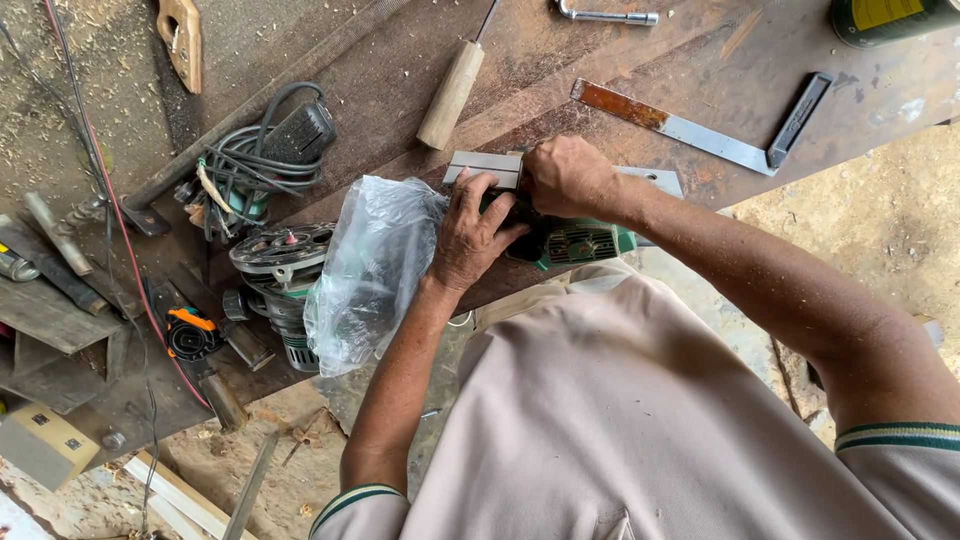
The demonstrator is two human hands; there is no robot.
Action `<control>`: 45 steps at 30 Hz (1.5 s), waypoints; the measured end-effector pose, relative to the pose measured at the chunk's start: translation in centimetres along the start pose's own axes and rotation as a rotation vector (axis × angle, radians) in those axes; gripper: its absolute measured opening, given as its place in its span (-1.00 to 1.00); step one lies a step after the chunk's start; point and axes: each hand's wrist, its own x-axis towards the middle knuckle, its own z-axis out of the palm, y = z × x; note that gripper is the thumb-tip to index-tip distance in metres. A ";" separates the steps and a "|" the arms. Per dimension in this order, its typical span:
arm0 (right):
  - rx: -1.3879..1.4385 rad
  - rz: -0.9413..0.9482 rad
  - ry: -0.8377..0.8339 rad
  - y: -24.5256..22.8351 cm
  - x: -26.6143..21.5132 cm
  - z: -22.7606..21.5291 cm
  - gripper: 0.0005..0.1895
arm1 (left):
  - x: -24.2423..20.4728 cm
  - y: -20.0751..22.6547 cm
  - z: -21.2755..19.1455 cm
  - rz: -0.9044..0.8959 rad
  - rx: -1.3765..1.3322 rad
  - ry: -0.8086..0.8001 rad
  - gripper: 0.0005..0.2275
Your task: Adjusting and repairing the components of a handheld electric wood planer on a workbench.
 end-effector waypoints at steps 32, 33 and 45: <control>0.136 -0.240 0.397 0.6 -6.2 -2.2 -0.73 | -0.2 0.1 0.5 -0.044 -0.061 0.037 -0.34; 0.087 -0.156 0.338 0.4 -6.6 -2.9 -0.72 | -0.2 0.2 0.5 -0.040 -0.059 0.032 -0.35; 0.188 0.351 0.495 15.0 -0.9 6.0 -0.44 | 0.7 0.2 0.1 0.032 -0.001 -0.007 -0.52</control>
